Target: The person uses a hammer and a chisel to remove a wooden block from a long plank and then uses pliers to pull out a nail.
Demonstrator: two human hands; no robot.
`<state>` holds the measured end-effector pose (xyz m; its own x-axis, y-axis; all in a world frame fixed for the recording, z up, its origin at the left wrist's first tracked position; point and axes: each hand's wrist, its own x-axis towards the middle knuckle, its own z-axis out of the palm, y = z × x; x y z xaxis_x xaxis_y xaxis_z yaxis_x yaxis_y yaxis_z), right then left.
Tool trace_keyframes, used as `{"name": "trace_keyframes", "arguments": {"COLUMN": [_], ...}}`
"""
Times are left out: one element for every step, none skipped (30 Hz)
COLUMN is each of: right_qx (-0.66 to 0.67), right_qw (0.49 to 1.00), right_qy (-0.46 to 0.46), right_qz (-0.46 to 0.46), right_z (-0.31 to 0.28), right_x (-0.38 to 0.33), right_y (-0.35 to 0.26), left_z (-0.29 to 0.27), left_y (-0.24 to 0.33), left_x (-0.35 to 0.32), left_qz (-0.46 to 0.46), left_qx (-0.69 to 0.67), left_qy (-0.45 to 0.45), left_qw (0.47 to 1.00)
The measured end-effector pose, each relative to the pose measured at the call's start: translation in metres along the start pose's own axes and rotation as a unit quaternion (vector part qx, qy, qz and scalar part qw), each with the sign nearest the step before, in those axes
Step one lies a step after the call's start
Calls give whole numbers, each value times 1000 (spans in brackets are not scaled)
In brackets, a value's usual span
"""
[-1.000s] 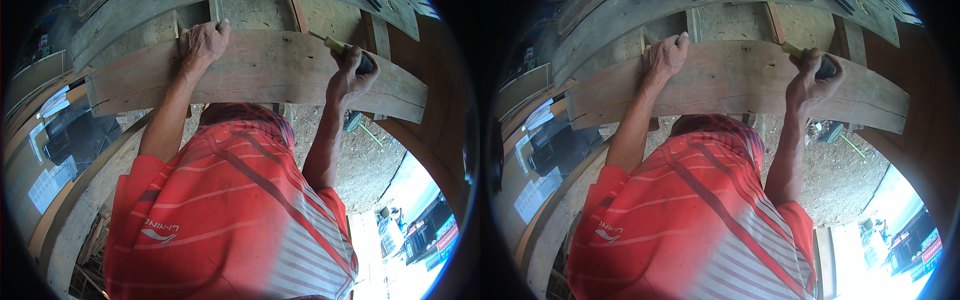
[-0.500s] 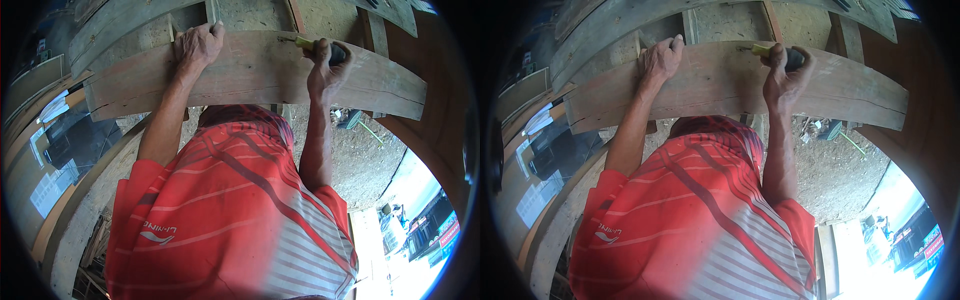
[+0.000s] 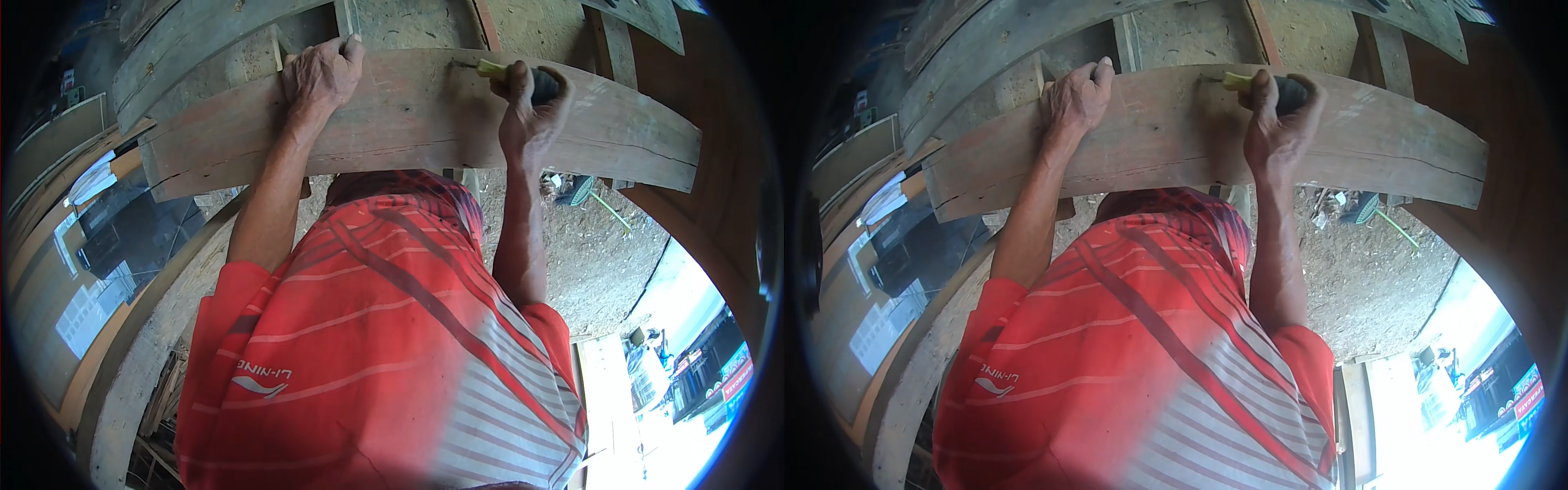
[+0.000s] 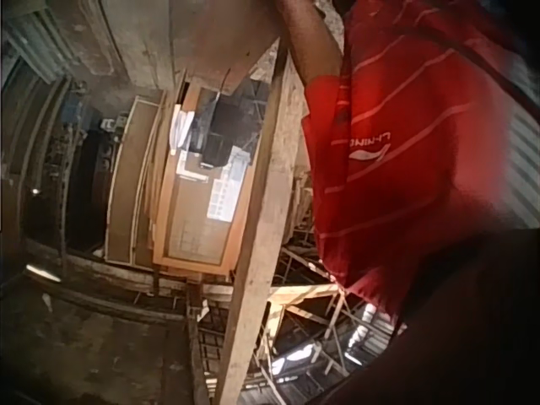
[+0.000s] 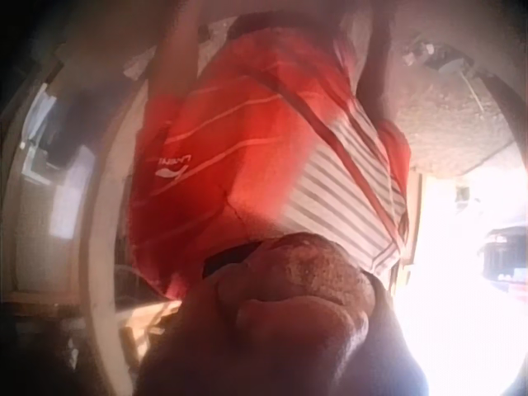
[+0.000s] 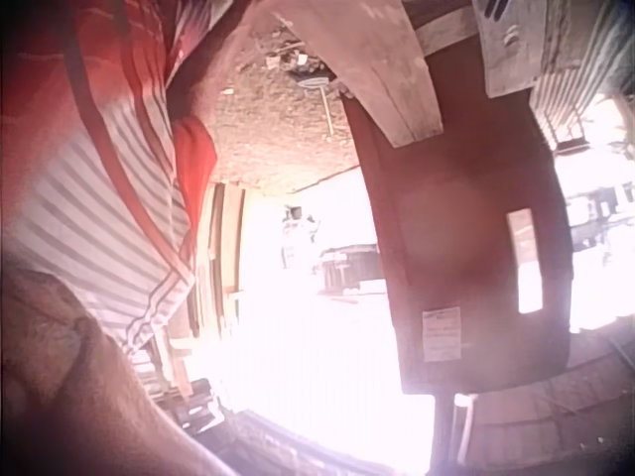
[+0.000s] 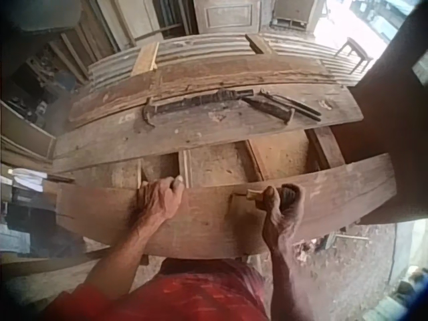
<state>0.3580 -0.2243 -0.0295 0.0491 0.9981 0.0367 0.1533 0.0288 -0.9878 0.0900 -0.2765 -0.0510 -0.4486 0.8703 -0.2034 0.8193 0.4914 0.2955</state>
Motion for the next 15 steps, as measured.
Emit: {"name": "trace_keyframes", "arguments": {"right_qx": [5, 32, 59, 86, 100, 48, -3, -56, -74, -24, 30, 85, 103, 81, 57], "right_qw": [1000, 999, 997, 992, 987, 993, 996, 996, 995, 998, 998, 995, 989, 995, 998], "right_qy": [-2, 22, 46, 70, 100, 79, 57, 38, 11, 28, 43, 58, 107, 58, 9], "right_qz": [19, -6, -30, -54, -78, -70, -62, -59, -72, -50, -27, -3, -18, -7, 4], "right_z": [1, 2, 2, 2, -3, -2, -1, -2, -6, -11, -14, -15, -12, -10, -7], "right_x": [-2, -1, 1, 4, 9, 7, 4, 5, 5, 8, 10, 11, 12, 10, 4], "right_y": [-3, -5, -7, -8, -8, -4, 0, -1, -7, -8, -9, -10, -11, -6, -2], "left_z": [3, 4, 4, 4, 1, -1, -1, -1, -2, 2, 3, 4, 5, 4, 2], "left_y": [0, -1, -3, -4, 2, 5, 3, 2, 2, 1, -1, -2, -4, -1, 3], "left_x": [0, -1, -2, 0, -1, -3, -5, -3, -1, -1, -2, -2, -1, -1, -2], "left_qz": [5, 5, 6, 6, 5, 5, 1, 1, 0, 1, 0, -1, -3, -2, 0], "left_qx": [-5, -6, -7, 0, 7, 13, 9, 2, -6, -8, -6, -4, -7, -10, -13], "left_qy": [4, 9, 15, 18, 18, 19, 13, 11, 9, 12, 15, 18, 16, 13, 10], "left_qw": [1000, 1000, 1000, 1000, 1000, 1000, 1000, 1000, 1000, 1000, 1000, 1000, 1000, 1000, 1000]}}
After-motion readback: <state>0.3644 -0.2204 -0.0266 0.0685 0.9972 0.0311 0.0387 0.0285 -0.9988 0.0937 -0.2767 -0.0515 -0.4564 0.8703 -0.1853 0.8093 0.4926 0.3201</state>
